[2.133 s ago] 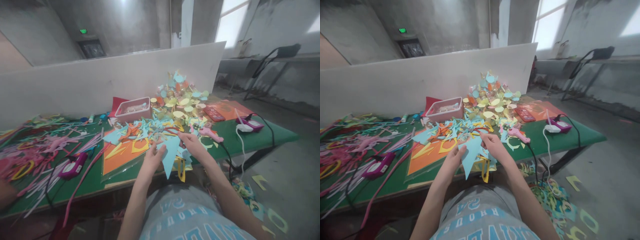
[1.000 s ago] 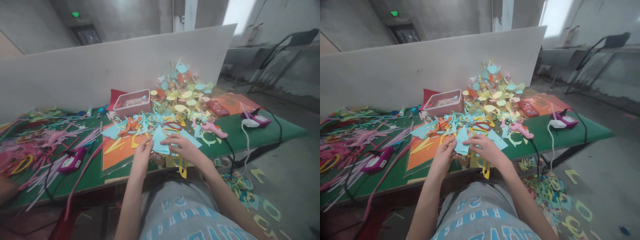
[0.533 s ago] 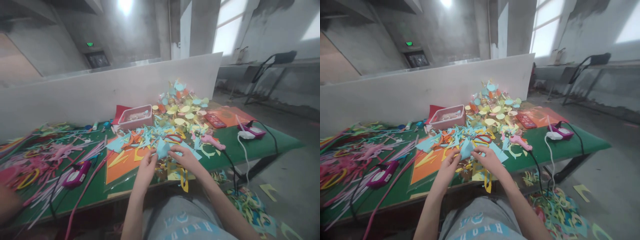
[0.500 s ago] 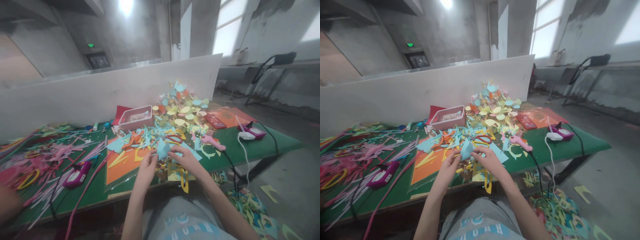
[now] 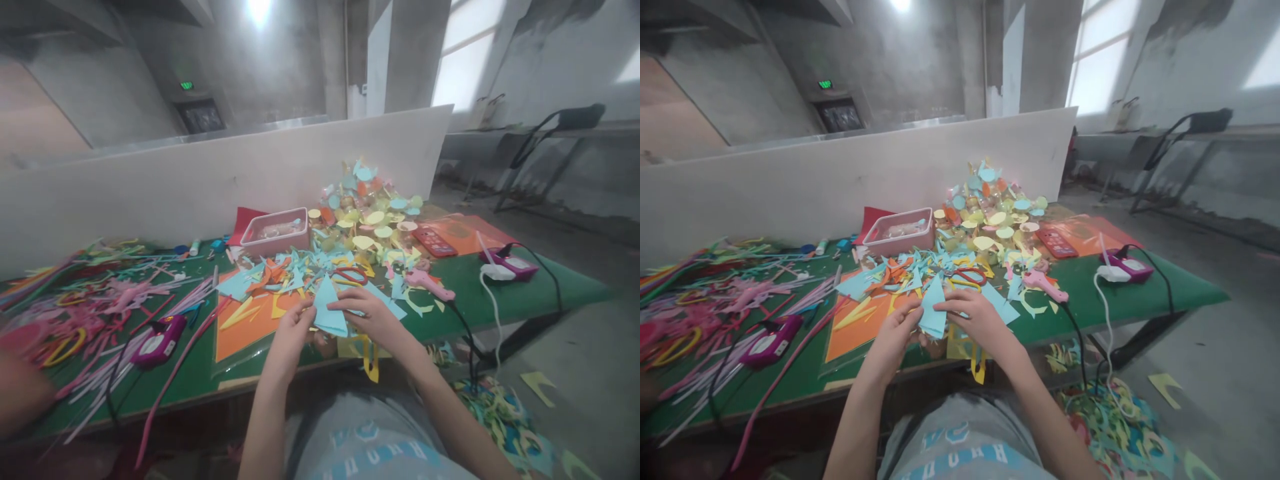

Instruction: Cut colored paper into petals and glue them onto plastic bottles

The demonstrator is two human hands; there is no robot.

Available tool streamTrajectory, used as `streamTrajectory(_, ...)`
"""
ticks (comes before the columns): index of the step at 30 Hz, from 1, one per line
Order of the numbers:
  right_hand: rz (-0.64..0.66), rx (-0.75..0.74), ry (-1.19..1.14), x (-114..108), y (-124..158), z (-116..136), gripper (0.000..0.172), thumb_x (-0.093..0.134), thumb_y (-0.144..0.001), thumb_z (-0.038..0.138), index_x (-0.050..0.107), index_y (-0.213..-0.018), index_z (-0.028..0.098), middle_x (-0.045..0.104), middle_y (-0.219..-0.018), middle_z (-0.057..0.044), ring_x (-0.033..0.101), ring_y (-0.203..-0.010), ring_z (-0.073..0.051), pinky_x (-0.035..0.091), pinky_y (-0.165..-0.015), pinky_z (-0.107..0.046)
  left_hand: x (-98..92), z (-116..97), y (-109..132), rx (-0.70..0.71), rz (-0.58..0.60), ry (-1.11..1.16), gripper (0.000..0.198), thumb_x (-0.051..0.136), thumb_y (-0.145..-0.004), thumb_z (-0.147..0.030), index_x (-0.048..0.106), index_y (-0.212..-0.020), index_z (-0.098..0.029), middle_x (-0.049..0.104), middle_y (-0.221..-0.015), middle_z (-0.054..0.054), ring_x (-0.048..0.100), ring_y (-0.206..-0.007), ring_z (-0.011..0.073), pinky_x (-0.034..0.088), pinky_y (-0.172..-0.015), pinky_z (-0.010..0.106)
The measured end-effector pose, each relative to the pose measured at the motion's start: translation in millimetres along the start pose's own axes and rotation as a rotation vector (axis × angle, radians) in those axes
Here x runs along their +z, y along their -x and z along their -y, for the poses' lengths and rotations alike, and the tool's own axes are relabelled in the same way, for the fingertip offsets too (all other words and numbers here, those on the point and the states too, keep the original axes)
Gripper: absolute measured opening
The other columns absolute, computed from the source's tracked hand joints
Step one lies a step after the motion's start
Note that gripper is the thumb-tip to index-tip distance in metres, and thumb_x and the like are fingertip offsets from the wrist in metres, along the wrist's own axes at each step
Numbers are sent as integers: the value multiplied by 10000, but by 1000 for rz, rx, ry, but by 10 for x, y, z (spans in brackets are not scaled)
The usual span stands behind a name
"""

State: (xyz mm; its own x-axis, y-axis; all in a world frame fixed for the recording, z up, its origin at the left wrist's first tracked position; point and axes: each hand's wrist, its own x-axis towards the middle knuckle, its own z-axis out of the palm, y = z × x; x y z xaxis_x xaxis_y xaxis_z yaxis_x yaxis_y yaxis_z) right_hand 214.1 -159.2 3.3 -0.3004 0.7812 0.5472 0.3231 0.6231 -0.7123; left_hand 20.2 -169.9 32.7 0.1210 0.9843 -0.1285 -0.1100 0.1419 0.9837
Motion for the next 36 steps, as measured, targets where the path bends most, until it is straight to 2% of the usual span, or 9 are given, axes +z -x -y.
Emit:
streamTrajectory(3,-35,-12,-18,46,1,-63,237,583,-955,343,805,-1039,338,730,-1063,-61,652,-1045,-233,499,-960,-404,-16,-13,20,-1,-7,-34,482,802,-660,-469,639,-995,-162,677,-744,8,625,-570,150,514,-473,263)
streamTrajectory(10,-88,188,-266,123,-21,54,275,614,-925,451,813,-915,261,712,-982,-68,649,-960,-220,515,-894,-356,-17,-72,44,55,-8,-143,475,750,-697,-571,625,-927,-174,703,-820,43,681,-689,193,545,-557,285)
streamTrajectory(13,-117,229,-289,125,-45,110,284,630,-907,474,800,-886,247,703,-946,-55,637,-945,-214,496,-916,-353,13,-82,62,116,25,-194,498,683,-755,-636,626,-933,-174,714,-881,66,687,-761,202,557,-619,293)
streamTrajectory(18,-143,239,-304,92,-57,155,328,643,-882,524,783,-840,230,707,-918,-49,642,-939,-216,491,-902,-342,42,-46,68,177,87,-234,490,712,-768,-596,598,-1009,-185,706,-851,51,675,-780,200,543,-643,285)
streamTrajectory(23,-108,271,-336,80,-40,129,399,605,-896,577,782,-885,221,727,-991,-62,653,-977,-232,493,-881,-343,42,-67,95,189,39,-325,437,623,-845,-591,585,-1017,-192,713,-886,50,681,-783,193,534,-707,303)
streamTrajectory(27,-145,270,-378,114,-44,105,430,598,-889,612,777,-903,221,719,-1048,-73,639,-1048,-253,472,-944,-369,53,-97,123,207,57,-374,431,600,-857,-594,585,-1014,-193,712,-959,60,689,-838,202,523,-744,312)
streamTrajectory(32,-151,237,-436,137,-75,133,342,637,-883,552,768,-924,239,696,-1016,-61,639,-964,-221,489,-913,-360,65,-77,120,227,34,-341,483,598,-861,-606,541,-1128,-208,698,-839,31,673,-772,197,515,-734,319)
streamTrajectory(36,-91,171,-364,66,-62,158,209,620,-912,401,770,-954,262,663,-1099,-57,615,-1076,-215,472,-963,-356,55,-86,112,267,31,-259,515,589,-862,-630,552,-1171,-220,679,-838,19,651,-727,177,513,-723,310)
